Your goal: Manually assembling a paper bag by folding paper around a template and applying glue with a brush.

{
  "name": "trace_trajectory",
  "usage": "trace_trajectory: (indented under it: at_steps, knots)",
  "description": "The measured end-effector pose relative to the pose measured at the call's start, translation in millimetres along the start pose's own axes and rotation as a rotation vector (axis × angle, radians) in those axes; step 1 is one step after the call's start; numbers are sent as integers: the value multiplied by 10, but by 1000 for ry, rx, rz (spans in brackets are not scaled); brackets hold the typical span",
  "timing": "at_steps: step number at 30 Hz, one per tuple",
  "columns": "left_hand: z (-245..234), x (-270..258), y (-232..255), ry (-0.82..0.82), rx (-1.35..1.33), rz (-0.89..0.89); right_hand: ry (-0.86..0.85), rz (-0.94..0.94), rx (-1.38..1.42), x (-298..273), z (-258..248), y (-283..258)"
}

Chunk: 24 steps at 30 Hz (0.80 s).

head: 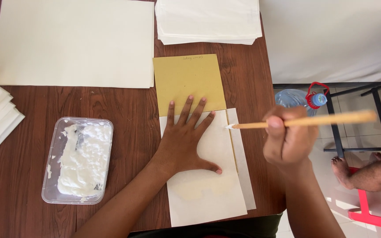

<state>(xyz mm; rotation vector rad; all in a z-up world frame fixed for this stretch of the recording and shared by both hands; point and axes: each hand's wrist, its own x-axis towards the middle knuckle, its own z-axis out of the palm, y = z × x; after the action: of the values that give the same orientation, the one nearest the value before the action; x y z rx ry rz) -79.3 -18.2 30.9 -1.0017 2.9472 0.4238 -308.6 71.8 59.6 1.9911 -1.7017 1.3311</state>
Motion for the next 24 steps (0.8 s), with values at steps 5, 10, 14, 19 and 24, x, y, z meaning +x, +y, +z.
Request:
trace_trajectory:
  at_steps: [5, 10, 14, 19, 24]
  knots:
    - [20, 0, 4, 9, 22, -2, 51, -141, 59, -35, -98, -291]
    - [216, 8, -75, 148, -9, 79, -72, 80, 82, -119, -314, -413]
    - [314, 2, -128, 281, -14, 161, -556, 361, -227, 40, -920, -372]
    - [185, -39, -100, 171, -182, 80, 176, -49, 225, 519, 95, -1039]
    - [374, -9, -245, 331, -265, 73, 63, -179, 768, 825, 1082, -1377]
